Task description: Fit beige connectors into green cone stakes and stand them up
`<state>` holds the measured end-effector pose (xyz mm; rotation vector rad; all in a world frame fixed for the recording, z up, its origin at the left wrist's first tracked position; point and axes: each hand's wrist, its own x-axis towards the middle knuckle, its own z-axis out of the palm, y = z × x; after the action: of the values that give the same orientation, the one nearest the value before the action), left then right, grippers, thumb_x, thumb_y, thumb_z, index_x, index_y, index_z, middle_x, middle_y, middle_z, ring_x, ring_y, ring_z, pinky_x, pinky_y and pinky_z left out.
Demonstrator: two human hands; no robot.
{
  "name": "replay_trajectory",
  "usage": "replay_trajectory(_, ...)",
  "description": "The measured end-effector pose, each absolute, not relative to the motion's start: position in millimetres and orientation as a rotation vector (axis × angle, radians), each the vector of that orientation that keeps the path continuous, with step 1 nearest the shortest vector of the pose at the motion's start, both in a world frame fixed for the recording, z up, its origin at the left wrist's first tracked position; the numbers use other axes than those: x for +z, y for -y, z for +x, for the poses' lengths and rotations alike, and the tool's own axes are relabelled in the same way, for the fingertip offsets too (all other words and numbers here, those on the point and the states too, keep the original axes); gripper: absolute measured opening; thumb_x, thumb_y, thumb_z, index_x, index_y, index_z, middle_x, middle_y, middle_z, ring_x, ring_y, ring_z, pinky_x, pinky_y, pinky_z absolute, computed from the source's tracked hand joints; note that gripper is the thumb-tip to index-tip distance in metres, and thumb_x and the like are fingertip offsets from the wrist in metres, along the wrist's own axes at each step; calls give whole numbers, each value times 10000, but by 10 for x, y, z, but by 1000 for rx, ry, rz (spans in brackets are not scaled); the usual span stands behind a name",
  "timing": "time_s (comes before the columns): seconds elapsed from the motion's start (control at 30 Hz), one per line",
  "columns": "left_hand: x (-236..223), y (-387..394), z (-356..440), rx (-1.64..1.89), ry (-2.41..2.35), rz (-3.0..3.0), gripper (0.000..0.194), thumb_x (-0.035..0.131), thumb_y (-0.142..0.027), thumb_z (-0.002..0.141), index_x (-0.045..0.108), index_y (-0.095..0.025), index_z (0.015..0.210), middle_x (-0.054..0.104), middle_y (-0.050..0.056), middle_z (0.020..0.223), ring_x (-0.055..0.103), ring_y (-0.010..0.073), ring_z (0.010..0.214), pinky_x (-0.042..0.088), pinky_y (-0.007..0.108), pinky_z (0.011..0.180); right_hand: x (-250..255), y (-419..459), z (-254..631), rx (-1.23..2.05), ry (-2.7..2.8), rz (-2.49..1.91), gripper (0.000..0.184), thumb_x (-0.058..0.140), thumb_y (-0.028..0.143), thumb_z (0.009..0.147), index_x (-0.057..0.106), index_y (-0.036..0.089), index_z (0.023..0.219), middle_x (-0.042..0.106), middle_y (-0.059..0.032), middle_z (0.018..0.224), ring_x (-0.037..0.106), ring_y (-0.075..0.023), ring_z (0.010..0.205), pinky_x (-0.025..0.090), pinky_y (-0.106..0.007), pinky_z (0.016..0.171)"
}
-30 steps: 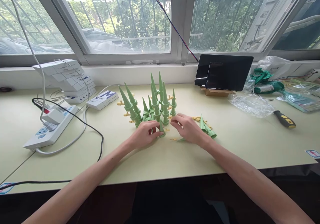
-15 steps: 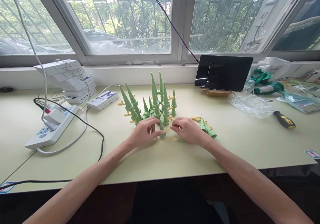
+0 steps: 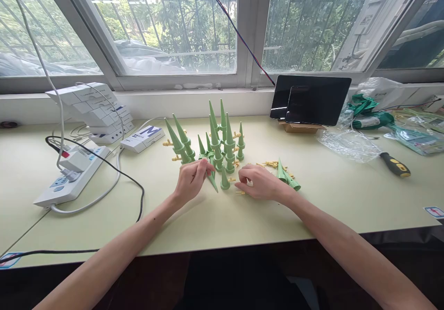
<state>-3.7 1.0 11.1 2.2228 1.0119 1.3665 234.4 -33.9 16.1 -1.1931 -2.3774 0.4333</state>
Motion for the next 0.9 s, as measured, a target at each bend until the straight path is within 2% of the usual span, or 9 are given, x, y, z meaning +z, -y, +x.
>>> replay_trajectory(0.17,122,15,-46,1522,-909,2252,498,391,-249,1009,684,-126,625,473,-13,421,510,85,426,370,200,428,229,375,2375,455,2482,-1176,219,664,286,823,496,182,727,577,-20,748,514,-159,730,356,-266,632)
replay_trajectory(0.43,147,16,-44,1605,-661,2485,457,430,-164,975,635,-129,567,519,2,438,485,67,384,312,178,376,184,354,2413,489,2586,-1059,222,608,216,846,508,173,652,574,-26,709,504,-146,708,384,-278,661)
replay_trajectory(0.53,167,27,-36,1597,-652,2505,455,431,-168,974,620,-138,561,511,-2,432,474,67,381,303,182,376,174,351,2408,501,2580,-1039,223,600,211,852,518,172,649,576,-29,690,528,-162,739,404,-290,692)
replay_trajectory(0.7,180,46,-24,1560,-613,2593,425,521,-240,938,576,-157,524,443,-25,402,324,59,353,224,215,363,177,377,2368,477,2548,-1019,183,594,204,862,547,169,689,593,-30,696,526,-155,693,420,-297,695)
replay_trajectory(0.8,175,59,-21,1530,-622,2613,375,556,-271,916,584,-168,557,478,-23,421,313,61,362,241,219,377,166,399,2329,444,2458,-971,156,581,206,886,560,171,736,608,-20,709,528,-143,673,433,-306,739)
replay_trajectory(0.9,176,70,-19,1497,-617,2648,328,558,-272,909,598,-177,597,501,-28,435,319,61,362,265,217,387,139,408,2293,438,2353,-946,116,571,216,909,579,175,801,632,-22,742,552,-142,683,440,-290,716)
